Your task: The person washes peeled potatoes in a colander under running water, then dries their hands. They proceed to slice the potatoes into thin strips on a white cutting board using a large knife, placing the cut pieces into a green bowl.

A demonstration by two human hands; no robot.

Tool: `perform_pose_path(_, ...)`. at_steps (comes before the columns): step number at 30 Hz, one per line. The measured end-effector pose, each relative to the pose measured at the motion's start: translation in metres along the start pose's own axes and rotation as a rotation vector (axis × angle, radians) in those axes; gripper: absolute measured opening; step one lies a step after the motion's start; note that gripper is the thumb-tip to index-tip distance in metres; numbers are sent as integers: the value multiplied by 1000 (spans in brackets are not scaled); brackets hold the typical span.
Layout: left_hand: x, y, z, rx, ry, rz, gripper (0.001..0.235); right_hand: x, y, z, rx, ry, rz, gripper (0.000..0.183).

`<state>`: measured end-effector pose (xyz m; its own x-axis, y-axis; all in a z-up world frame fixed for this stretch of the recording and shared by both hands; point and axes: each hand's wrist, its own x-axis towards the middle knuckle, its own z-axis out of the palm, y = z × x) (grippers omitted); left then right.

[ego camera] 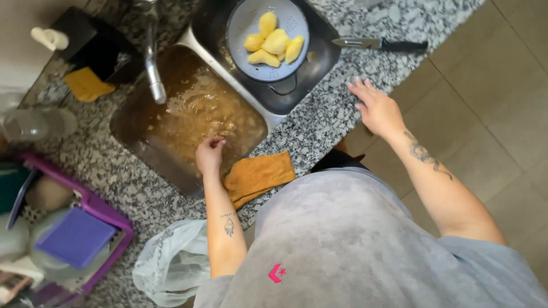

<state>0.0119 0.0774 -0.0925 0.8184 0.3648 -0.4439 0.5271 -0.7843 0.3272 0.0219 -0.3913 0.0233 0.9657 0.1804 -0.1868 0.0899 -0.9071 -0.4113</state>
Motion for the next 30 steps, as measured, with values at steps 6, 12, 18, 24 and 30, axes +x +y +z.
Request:
perform_pose_path(6,-53,20,-21,-93,-116,-185,22,15,2,-13,-150,3,-73,32)
perform_pose_path(12,-79,37,-27,-155,-83,-274,24,31,-14,-30,-287,-32,-149,29)
perform_pose_path(18,-100,61,-51,-206,-82,-233,24,21,-22,-20,-465,97,-261,36)
perform_pose_path(24,-103,53,-47,-232,-48,-169,22,7,-38,-12,-449,148,-251,44)
perform_pose_path(30,-88,33,-21,-202,68,-55,17,4,-33,8,-385,166,-117,44)
